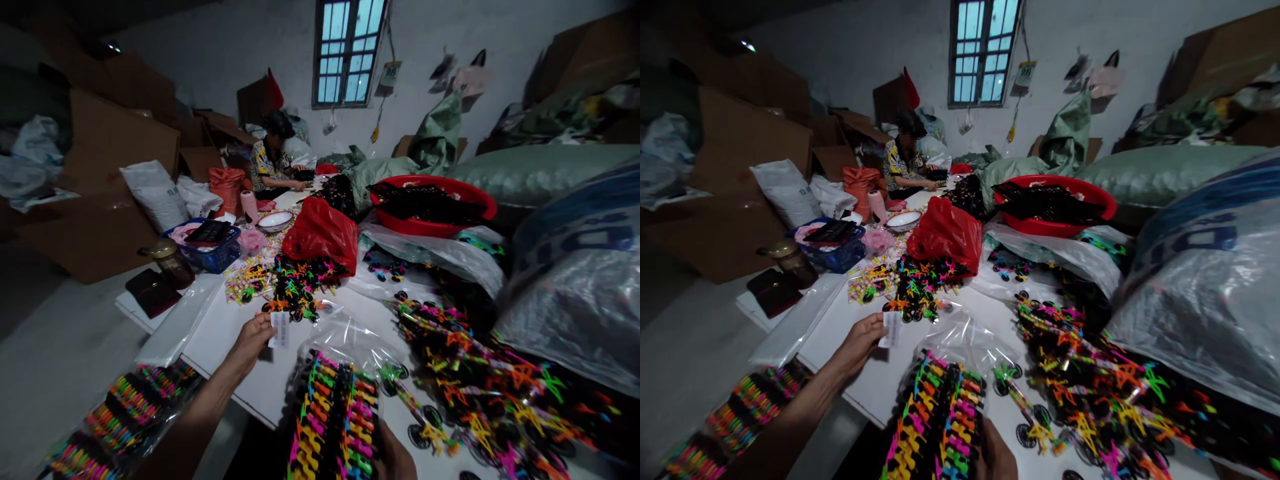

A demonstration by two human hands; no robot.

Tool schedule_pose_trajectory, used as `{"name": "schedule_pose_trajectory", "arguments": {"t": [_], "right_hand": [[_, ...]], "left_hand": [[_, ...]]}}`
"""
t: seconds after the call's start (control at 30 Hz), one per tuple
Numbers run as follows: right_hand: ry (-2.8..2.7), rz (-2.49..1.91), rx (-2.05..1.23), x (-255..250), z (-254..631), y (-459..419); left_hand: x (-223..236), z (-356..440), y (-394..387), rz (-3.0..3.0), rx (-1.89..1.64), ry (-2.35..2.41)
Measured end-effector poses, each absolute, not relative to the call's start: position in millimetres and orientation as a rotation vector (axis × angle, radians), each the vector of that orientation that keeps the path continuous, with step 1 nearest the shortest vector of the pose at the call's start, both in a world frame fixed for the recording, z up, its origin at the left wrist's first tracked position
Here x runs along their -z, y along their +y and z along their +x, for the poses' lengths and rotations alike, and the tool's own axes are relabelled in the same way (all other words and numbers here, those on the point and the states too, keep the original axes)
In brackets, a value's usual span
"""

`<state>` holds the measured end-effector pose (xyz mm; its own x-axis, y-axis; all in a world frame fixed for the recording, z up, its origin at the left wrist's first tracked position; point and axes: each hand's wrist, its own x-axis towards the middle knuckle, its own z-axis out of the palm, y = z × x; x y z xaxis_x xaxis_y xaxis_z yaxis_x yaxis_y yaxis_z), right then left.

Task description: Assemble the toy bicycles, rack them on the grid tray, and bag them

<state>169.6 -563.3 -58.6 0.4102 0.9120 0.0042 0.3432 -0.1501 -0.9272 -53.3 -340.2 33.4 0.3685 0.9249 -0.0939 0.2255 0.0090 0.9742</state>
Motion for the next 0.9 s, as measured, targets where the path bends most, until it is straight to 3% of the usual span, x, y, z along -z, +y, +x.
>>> {"name": "schedule_pose_trajectory", "arguments": {"t": [0.13, 0.37, 0.7, 0.9], "right_hand": [[-1.163, -1.759, -0.752, 56, 171, -565], [-1.154, -1.759, -0.720, 56, 165, -564], [-1.164, -1.785, -0.649, 52, 164, -565], [-1.155, -1.740, -0.703, 53, 164, -565]], "left_hand": [[-52, -39, -392, 1.290, -0.715, 0.880], [-58, -27, -432, 1.207, -0.603, 1.009], [-47, -20, -485, 1.824, -0.498, 1.213], [-47, -18, -480, 1.823, -0.530, 1.249]]}}
